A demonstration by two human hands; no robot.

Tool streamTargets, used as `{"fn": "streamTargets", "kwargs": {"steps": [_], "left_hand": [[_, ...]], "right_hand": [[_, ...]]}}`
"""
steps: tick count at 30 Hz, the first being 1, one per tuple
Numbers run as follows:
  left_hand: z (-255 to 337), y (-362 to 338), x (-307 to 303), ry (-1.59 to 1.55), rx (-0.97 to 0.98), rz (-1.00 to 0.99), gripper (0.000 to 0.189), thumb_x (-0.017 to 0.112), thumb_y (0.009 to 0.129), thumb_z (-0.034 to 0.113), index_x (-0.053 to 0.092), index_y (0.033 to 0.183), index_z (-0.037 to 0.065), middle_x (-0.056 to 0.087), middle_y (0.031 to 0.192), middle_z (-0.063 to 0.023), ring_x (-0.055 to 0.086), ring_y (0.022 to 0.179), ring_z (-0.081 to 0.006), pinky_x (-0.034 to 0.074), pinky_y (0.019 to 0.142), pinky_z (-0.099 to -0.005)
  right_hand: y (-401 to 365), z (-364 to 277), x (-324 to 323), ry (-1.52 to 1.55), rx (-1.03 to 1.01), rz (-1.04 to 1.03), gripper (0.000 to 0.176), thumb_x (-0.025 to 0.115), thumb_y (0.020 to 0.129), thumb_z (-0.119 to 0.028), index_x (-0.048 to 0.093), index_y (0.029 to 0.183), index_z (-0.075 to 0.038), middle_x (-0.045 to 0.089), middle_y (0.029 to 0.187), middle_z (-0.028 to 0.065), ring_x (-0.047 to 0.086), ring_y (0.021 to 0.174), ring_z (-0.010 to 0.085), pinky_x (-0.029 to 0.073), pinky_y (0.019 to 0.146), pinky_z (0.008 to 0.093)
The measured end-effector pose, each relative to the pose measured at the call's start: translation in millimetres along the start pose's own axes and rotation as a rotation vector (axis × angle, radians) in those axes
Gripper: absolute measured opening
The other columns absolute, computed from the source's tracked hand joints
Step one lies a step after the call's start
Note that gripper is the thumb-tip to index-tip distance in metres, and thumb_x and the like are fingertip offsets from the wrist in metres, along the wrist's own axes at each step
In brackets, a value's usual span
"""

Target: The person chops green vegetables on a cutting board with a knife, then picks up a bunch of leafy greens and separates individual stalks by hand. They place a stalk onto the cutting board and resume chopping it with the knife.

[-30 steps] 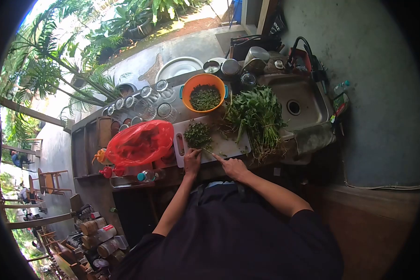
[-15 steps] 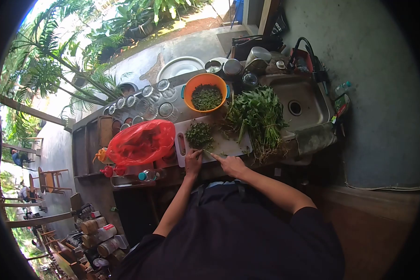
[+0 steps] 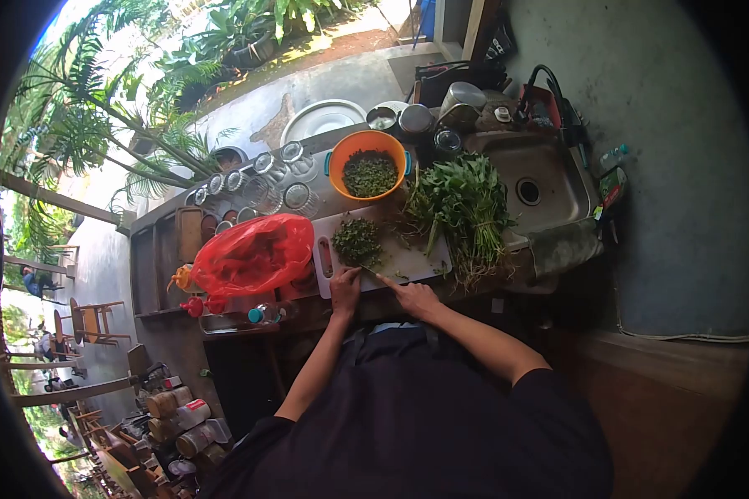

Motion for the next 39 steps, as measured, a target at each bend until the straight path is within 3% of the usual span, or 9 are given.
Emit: {"fn": "streamTargets", "kwargs": {"steps": [2,11,18,26,30,39], "left_hand": [[-2,0,0,-0.046,-0.037,-0.011,0.012,0.070,0.083,0.004,0.074,0.094,0.002,0.067,0.089,-0.0137,0.068,0.081,-0.0296,0.053,0.072,-0.0377],[3,1,-1,-0.026,-0.014,-0.023,0.013,0.071,0.082,0.004,0.075,0.094,0.002,0.068,0.089,-0.0140,0.068,0.077,-0.0280,0.053,0.071,-0.0362],[10,-2,-5,0.096,0.037,-0.001,0.014,0.071,0.083,0.007,0.075,0.095,0.003,0.068,0.090,-0.0137,0.067,0.085,-0.0292,0.052,0.077,-0.0379],[2,0,0,0.076,0.028,-0.028,0.014,0.071,0.083,0.007,0.075,0.097,0.004,0.068,0.090,-0.0136,0.067,0.085,-0.0290,0.052,0.076,-0.0377],[0,1,-1,0.044,0.007,-0.037,0.014,0.071,0.083,0.006,0.075,0.096,0.003,0.067,0.090,-0.0134,0.066,0.085,-0.0304,0.052,0.076,-0.0390],[-1,-2,0,0.008,-0.014,-0.025,0.014,0.070,0.082,0.004,0.074,0.095,0.003,0.067,0.090,-0.0134,0.066,0.086,-0.0313,0.052,0.076,-0.0392]], "right_hand": [[-10,6,-3,0.005,0.056,-0.119,0.076,0.046,0.096,-0.020,0.007,0.155,-0.047,0.067,0.079,0.0234,0.067,0.073,0.0441,0.055,0.072,0.0555],[-17,0,-20,0.057,0.044,-0.096,0.072,0.047,0.096,-0.019,0.013,0.155,-0.044,0.065,0.074,0.0222,0.066,0.069,0.0423,0.054,0.069,0.0558],[-6,-13,-30,0.016,0.025,-0.112,0.068,0.046,0.097,-0.019,0.017,0.156,-0.039,0.066,0.079,0.0210,0.067,0.071,0.0403,0.054,0.069,0.0531],[-5,-26,-48,0.014,0.068,-0.244,0.067,0.045,0.096,-0.016,0.022,0.156,-0.035,0.067,0.087,0.0215,0.067,0.085,0.0393,0.052,0.080,0.0519],[0,-23,-39,0.035,0.061,-0.229,0.066,0.045,0.096,-0.017,0.022,0.156,-0.036,0.068,0.088,0.0221,0.067,0.084,0.0403,0.053,0.080,0.0515],[7,-2,-3,0.082,0.077,-0.094,0.072,0.044,0.097,-0.019,0.011,0.154,-0.048,0.067,0.082,0.0241,0.068,0.078,0.0438,0.054,0.072,0.0576]]}}
Point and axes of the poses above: each hand's wrist, its own y-axis towards the middle knuckle, its own x-axis out of the palm, z = x × y, the point moved 9 cm from there along y, towards the middle knuckle
